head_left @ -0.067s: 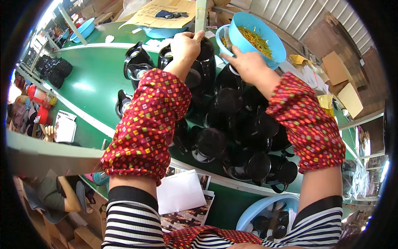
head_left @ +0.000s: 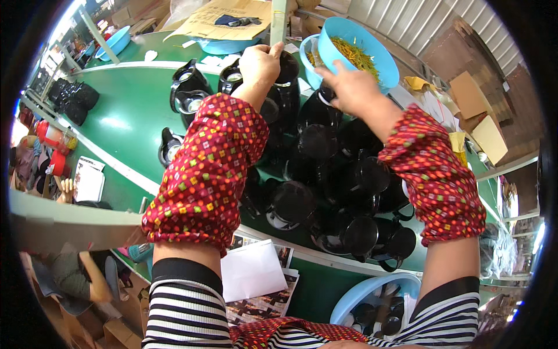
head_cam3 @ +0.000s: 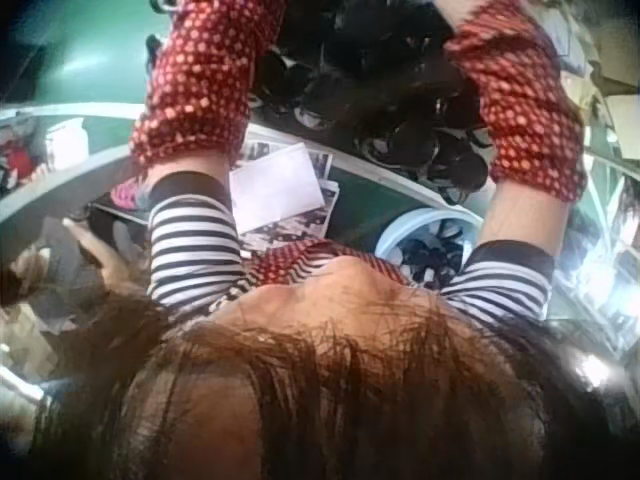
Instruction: The person repeatedly picks black kettle bodies from a green workbench and screws on white lids taken from a blue basin. The person places the assembled kettles back on the bench and into a cardboard box. Another worker is visible nearby handling similar items.
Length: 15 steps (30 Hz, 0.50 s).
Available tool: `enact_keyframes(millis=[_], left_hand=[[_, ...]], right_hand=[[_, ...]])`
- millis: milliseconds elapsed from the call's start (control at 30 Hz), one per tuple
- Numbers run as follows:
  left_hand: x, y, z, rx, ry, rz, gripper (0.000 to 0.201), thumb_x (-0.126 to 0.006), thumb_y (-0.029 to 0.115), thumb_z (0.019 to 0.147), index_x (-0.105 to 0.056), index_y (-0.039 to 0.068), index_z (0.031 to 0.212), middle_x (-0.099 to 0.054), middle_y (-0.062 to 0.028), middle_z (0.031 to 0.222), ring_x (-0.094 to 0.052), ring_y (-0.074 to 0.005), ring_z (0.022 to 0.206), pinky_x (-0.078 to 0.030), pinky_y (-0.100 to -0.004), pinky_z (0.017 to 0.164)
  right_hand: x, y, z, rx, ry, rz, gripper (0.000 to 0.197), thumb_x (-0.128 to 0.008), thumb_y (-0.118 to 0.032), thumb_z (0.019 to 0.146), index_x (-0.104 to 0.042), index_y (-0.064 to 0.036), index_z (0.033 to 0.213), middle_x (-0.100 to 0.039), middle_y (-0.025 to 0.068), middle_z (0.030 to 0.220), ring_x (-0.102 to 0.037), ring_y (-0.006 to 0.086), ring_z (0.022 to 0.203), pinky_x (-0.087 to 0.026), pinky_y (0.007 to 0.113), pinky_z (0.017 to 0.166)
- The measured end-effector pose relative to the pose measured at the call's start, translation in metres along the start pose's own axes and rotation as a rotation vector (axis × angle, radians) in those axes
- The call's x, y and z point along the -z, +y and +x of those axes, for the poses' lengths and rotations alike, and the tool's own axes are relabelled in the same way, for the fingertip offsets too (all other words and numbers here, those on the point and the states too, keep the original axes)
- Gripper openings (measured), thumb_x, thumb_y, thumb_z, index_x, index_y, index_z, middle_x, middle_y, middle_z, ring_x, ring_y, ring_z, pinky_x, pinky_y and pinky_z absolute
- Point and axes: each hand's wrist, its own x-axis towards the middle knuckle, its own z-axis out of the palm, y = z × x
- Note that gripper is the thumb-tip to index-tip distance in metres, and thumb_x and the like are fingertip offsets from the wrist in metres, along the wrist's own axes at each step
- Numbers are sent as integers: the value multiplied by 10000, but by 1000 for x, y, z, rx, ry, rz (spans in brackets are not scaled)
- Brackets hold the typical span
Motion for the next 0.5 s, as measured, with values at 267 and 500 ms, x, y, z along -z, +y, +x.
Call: enact_keyframes(millis=[267,500], left_hand=[[-74,-30,20,22,-85,501,456,-514,459,1040,-757,96,1168,-698,-182,1253,-622,-420,1222,-487,-566,999],[-58,-2,24,-41,-74,624,624,-485,625,1009,-615,163,1408,-515,-222,1464,-511,-432,1352,-421,-584,1084]], right_hand=[[-16,170,-123,-1093,153,1952,669,-836,-665,760,-681,-131,1132,-743,82,1004,-744,269,889,-629,542,794],[-114,211,-205,-1058,529,1489,449,-751,-343,961,-706,34,1200,-739,98,1063,-674,174,947,-533,330,847]])
